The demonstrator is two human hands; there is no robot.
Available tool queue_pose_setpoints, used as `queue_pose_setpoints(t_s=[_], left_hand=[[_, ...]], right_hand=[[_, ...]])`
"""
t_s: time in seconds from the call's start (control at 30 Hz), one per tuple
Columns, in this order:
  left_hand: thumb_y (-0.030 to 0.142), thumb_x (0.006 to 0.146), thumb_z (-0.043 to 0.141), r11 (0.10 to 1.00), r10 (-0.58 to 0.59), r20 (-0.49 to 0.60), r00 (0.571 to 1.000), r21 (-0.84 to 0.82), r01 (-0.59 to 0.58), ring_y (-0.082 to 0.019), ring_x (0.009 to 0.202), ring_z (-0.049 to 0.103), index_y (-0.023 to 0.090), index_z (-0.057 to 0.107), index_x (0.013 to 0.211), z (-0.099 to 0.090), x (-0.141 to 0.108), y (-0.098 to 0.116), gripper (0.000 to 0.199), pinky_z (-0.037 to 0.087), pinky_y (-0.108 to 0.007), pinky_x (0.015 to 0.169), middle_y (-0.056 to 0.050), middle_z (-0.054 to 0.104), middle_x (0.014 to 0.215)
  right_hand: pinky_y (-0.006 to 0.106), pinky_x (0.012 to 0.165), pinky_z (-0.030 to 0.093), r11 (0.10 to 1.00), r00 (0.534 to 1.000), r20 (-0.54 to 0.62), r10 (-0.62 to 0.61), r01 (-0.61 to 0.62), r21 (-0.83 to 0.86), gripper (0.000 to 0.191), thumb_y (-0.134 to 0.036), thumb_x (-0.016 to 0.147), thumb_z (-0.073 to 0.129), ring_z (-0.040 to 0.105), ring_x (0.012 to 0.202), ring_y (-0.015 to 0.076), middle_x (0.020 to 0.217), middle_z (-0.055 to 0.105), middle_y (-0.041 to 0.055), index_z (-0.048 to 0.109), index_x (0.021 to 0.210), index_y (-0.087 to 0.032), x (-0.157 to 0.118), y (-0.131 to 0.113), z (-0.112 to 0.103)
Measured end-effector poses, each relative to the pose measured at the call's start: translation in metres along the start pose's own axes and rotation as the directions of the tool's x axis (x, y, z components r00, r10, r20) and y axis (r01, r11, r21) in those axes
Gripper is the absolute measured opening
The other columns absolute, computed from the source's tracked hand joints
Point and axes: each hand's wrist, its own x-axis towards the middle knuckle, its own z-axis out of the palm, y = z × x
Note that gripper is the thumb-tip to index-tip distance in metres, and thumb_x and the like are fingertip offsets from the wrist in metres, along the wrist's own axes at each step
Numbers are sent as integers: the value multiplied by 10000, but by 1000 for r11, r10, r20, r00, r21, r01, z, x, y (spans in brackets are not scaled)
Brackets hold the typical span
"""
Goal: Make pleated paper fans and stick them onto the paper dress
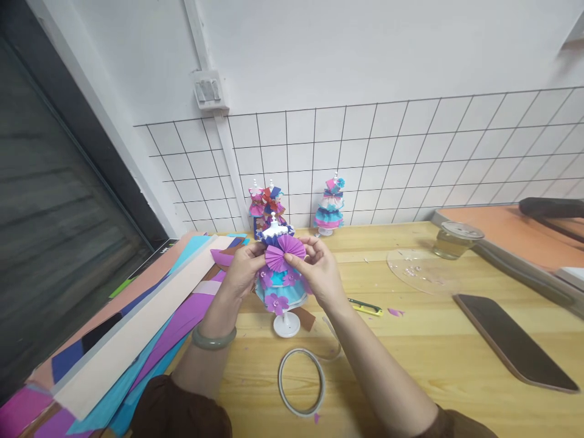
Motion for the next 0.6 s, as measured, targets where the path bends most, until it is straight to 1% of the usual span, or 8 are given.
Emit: queue_pose_setpoints(t_s=[0.27,0.43,0.6], left_hand=[[165,608,661,998,38,11,999,51,-38,-156,756,590,123,668,878,1,-1,0,273,456,-254,676,-59,670,817],[185,603,665,993,51,3,999,110,-51,-154,724,585,124,672,870,0,0,-1,274,449,-247,645,-56,670,806],[187,596,675,987,52,11,999,149,-53,-169,761,585,130,673,872,-2,1,-3,282,449,-252,663,-50,671,787]], right_hand=[[292,721,512,999,1000,14,-5,5,40,368,-262,617,742,620,791,149,879,659,5,528,914,-236,-1,2,2],[313,715,522,1000,1000,8,5,-5,9,393,-296,610,743,620,789,166,895,654,22,523,928,-226,0,6,1],[309,701,525,1000,1000,7,1,-1,16,390,-296,605,745,617,761,159,871,648,13,528,922,-232,1,8,2]])
